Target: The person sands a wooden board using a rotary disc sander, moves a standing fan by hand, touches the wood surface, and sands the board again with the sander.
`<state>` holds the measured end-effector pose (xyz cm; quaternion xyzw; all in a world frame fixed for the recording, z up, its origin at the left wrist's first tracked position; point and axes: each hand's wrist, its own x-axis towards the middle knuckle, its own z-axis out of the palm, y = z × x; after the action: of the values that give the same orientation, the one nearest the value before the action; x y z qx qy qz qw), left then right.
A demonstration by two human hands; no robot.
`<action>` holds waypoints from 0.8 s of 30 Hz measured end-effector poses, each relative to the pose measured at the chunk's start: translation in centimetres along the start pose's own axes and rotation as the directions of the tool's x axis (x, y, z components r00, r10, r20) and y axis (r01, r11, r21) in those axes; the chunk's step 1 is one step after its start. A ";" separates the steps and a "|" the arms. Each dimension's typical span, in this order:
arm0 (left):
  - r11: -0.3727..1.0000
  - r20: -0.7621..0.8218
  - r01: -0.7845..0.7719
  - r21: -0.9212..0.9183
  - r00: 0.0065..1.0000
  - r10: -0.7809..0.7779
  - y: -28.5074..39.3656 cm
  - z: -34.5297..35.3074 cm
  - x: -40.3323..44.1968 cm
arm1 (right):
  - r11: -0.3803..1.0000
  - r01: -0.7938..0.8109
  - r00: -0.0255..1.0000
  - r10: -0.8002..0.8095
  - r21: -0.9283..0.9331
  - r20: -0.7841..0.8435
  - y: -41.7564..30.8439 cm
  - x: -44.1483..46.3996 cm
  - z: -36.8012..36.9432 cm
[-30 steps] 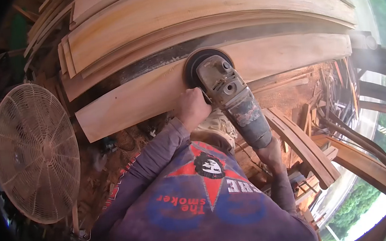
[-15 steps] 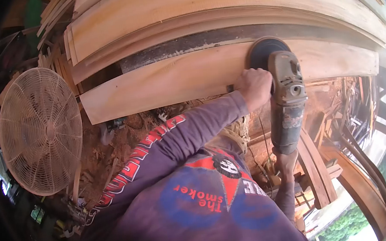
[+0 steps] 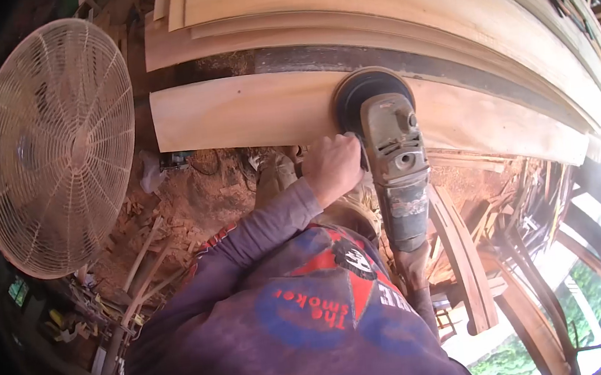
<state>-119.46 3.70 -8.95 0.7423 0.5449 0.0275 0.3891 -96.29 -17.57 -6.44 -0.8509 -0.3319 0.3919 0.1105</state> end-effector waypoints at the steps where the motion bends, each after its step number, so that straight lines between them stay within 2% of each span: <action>1: 0.997 -0.029 0.072 -0.015 0.997 -0.073 -1.7 -0.7 -1.3 | 1.000 0.029 0.999 -0.028 -0.011 0.030 -0.9 -0.1 0.9; 4: 0.991 -0.087 0.131 -0.011 0.988 -0.131 -6.6 -2.3 -4.7 | 0.992 0.119 0.986 -0.112 -0.044 0.125 -4.0 -0.3 3.3; 8: 0.964 -0.233 0.229 -0.136 0.938 -0.256 -11.0 -3.2 -8.3 | 0.969 0.240 0.943 -0.217 -0.065 0.251 -7.5 -0.1 5.5; 9: 0.959 -0.249 0.237 -0.155 0.930 -0.270 -12.2 -3.9 -9.2 | 0.962 0.268 0.929 -0.246 -0.045 0.278 -8.7 0.0 6.3; 11: 0.907 -0.228 0.340 -0.247 0.889 -0.396 -13.9 -5.3 -10.8 | 0.946 0.322 0.897 -0.290 -0.044 0.334 -10.9 0.3 7.5; 12: 0.903 -0.236 0.342 -0.260 0.884 -0.403 -15.0 -5.4 -11.4 | 0.927 0.359 0.882 -0.300 -0.106 0.363 -12.1 0.5 8.1; 14: 0.856 -0.294 0.434 -0.282 0.810 -0.508 -16.5 -5.8 -12.5 | 0.818 0.461 0.854 -0.304 -0.344 0.422 -14.4 1.1 8.8; 15: 0.835 -0.303 0.476 -0.275 0.782 -0.545 -17.6 -6.4 -13.1 | 0.793 0.494 0.842 -0.334 -0.357 0.424 -15.1 1.2 9.9; 16: 0.838 -0.303 0.469 -0.280 0.785 -0.541 -18.5 -6.9 -13.8 | 0.791 0.492 0.845 -0.334 -0.364 0.417 -16.1 1.1 10.9; 18: 0.833 -0.449 0.466 -0.297 0.702 -0.553 -20.4 -7.5 -15.2 | 0.813 0.557 0.766 -0.423 -0.171 0.483 -18.5 0.9 12.5; 19: 0.797 -0.414 0.480 -0.366 0.684 -0.601 -21.1 -7.9 -15.7 | 0.818 0.547 0.780 -0.420 -0.180 0.463 -19.1 0.9 13.3; 20: 0.758 -0.371 0.489 -0.431 0.670 -0.643 -21.7 -8.4 -16.1 | 0.780 0.599 0.743 -0.457 -0.180 0.490 -19.7 0.9 13.9; 21: 0.708 -0.292 0.539 -0.456 0.661 -0.691 -22.1 -9.0 -16.6 | 0.742 0.646 0.705 -0.489 -0.180 0.513 -20.1 0.9 14.4; 22: 0.655 -0.207 0.592 -0.470 0.647 -0.734 -22.6 -9.2 -17.0 | 0.754 0.627 0.729 -0.482 -0.193 0.487 -20.8 0.9 14.9; 24: 0.585 -0.136 0.636 -0.504 0.610 -0.781 -23.9 -8.6 -18.1 | 0.709 0.672 0.692 -0.498 -0.214 0.522 -21.6 0.7 15.4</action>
<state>-149.60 -4.09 -10.53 0.3413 0.8389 0.1088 0.4098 -117.74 -1.92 -7.48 -0.5923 -0.6774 0.4360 -0.0147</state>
